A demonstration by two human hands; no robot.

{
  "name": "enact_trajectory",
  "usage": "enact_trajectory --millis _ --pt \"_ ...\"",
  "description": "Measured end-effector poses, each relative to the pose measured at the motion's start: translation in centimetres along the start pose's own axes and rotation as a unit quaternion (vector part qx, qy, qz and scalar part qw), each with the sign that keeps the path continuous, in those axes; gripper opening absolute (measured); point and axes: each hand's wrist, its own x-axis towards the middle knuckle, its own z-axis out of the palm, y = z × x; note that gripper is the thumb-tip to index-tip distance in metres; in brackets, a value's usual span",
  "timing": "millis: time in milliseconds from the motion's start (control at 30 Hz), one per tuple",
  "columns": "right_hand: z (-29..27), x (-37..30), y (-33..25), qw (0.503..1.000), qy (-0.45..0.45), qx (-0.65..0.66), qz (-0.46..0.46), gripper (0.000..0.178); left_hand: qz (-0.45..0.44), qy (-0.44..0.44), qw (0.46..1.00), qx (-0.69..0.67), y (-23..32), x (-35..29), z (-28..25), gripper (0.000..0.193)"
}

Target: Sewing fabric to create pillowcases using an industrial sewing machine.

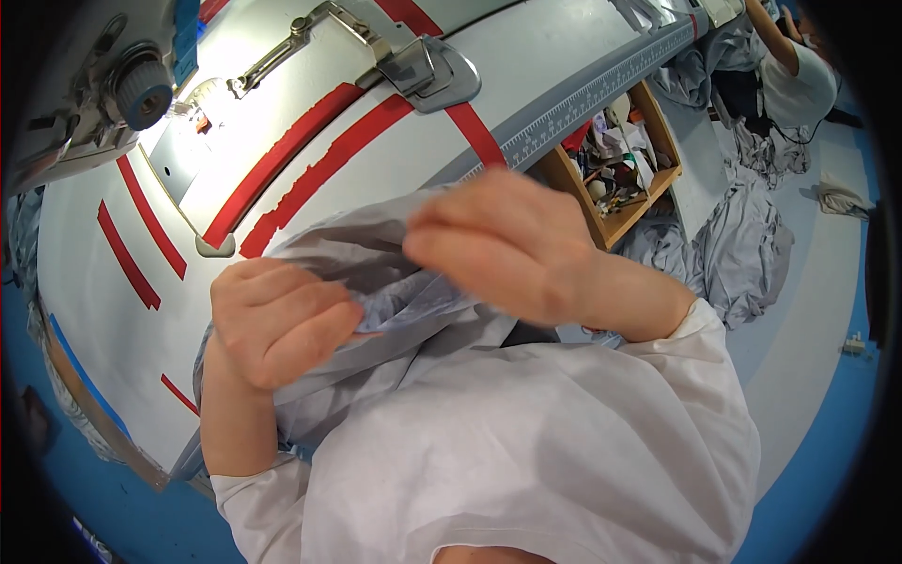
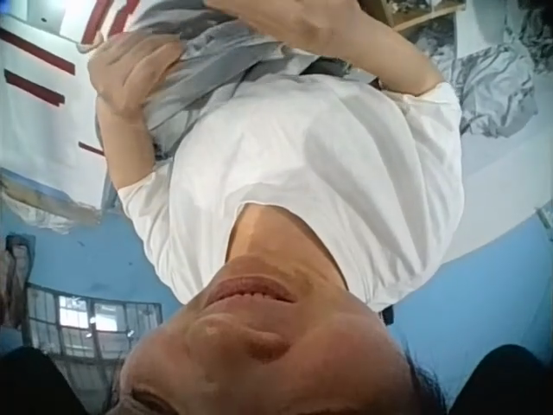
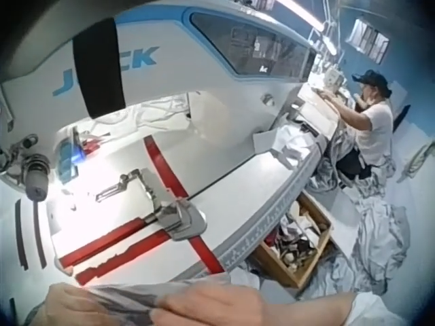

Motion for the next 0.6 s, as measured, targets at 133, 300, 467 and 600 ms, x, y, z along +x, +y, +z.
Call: enact_trajectory --millis 133,300,467,600 --pt "-0.9 -1.1 -2.4 0.978 -0.149 0.134 0.063 0.025 0.015 0.008 1.000 -0.016 0.5 -0.4 0.1 0.024" --pt "-0.8 -2.2 -1.7 0.932 -0.315 0.107 0.140 0.036 0.020 0.018 1.000 -0.009 0.7 -0.6 0.1 0.026" --pt "-2.2 -2.5 -1.6 0.852 -0.473 0.207 0.088 0.041 0.019 0.002 1.000 0.004 1.0 -0.7 -0.2 0.024" --pt "-3.5 -3.2 -1.3 0.816 -0.490 0.271 0.140 0.037 -0.007 0.016 1.000 0.009 1.4 -0.8 -0.3 0.023"
